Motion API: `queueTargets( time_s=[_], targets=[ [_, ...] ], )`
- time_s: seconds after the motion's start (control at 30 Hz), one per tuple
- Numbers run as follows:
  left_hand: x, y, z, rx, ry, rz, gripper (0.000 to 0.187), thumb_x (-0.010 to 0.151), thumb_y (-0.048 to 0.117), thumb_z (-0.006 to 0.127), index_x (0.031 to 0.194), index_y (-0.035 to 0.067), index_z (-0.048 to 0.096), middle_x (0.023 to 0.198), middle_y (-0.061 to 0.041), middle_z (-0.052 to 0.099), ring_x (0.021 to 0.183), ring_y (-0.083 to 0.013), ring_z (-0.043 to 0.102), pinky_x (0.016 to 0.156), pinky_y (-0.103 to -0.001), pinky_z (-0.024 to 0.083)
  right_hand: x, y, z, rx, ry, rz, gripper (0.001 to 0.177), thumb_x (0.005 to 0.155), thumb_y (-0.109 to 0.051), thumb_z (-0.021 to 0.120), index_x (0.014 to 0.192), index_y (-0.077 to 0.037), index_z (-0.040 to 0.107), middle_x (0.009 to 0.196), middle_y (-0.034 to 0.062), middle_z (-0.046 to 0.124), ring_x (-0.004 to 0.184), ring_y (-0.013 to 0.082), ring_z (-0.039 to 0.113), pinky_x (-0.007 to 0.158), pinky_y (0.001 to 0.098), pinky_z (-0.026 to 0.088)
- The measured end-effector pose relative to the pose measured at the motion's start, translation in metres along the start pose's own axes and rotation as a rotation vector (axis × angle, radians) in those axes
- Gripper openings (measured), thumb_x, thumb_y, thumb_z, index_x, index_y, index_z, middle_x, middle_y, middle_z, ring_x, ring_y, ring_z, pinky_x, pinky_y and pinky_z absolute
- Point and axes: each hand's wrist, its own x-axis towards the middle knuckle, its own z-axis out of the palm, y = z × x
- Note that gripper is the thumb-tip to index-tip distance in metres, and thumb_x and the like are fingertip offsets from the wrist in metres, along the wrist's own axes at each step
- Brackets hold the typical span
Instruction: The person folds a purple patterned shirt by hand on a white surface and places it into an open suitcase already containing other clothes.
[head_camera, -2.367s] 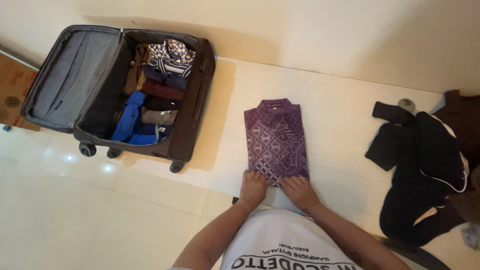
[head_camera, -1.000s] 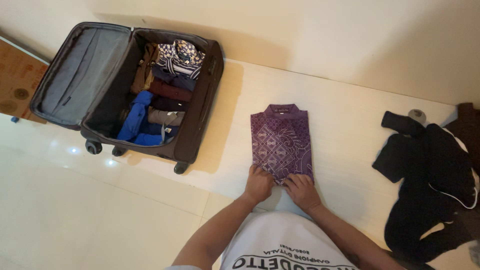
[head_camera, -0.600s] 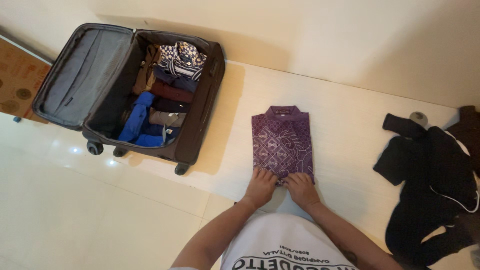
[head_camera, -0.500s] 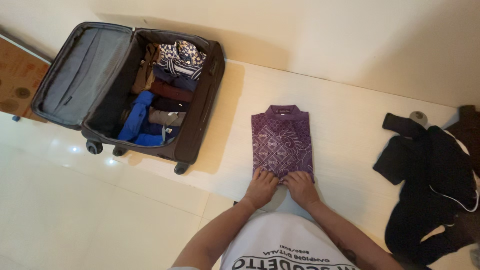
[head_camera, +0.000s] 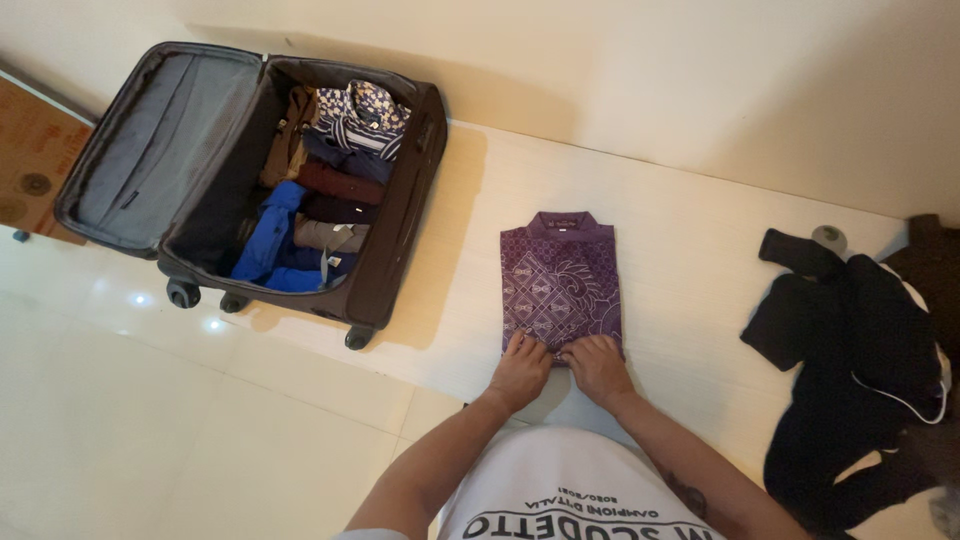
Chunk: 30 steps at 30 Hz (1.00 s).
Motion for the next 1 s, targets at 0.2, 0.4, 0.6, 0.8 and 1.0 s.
queueTargets(
  time_s=[0.2,0.4,0.6,0.8,1.0],
  targets=[
    [0.012,0.002,-0.006,0.005,-0.108,-0.114,0.02,0.083,0.012,0.061,0.097,0.005,0.073,0.105,-0.013,0.067,0.114,-0.033,0.057,0.116,-0.057,0.025,-0.003,-0.01,-0.008,-0.089,0.012,-0.035,0.023,0.087,-0.018,0.07,0.108,-0.009,0.073,0.11,0.0084,0.066,0.108,0.0296,0.058,0.099,0.0445,0.043],
    [0.021,-0.004,-0.012,-0.158,-0.18,-0.254,0.016,0.083,0.013,0.067,0.096,0.007,0.075,0.107,-0.012,0.07,0.118,-0.0299,0.056,0.116,-0.054,0.026,-0.009,-0.01,-0.015,-0.131,0.085,-0.18,0.038,0.082,-0.025,0.075,0.116,-0.007,0.071,0.119,0.0097,0.062,0.111,0.0302,0.056,0.1,0.0456,0.042],
    [0.03,-0.013,-0.007,-0.219,-0.253,-0.284,0.016,0.086,0.018,0.068,0.097,0.012,0.077,0.104,-0.01,0.072,0.116,-0.0294,0.057,0.114,-0.053,0.025,-0.005,0.001,-0.002,-0.176,0.099,-0.168,0.04,0.083,-0.026,0.076,0.115,-0.004,0.07,0.119,0.0084,0.065,0.113,0.0274,0.058,0.101,0.0455,0.042],
    [0.036,-0.016,-0.012,-0.23,-0.233,-0.304,0.014,0.086,0.021,0.07,0.095,0.012,0.076,0.103,-0.009,0.074,0.109,-0.0308,0.062,0.111,-0.055,0.025,-0.006,0.015,0.009,-0.194,0.108,-0.168,0.04,0.084,-0.029,0.075,0.114,-0.003,0.07,0.118,0.0109,0.066,0.111,0.0278,0.061,0.098,0.0427,0.046],
    [0.026,-0.018,-0.02,-0.357,-0.135,-0.365,0.013,0.092,0.023,0.068,0.098,0.012,0.07,0.097,-0.009,0.074,0.102,-0.0284,0.065,0.106,-0.047,0.034,-0.004,0.013,0.012,-0.241,0.047,-0.065,0.039,0.086,-0.035,0.073,0.11,-0.004,0.071,0.111,0.0104,0.067,0.099,0.0281,0.06,0.087,0.0407,0.05]
  ],
)
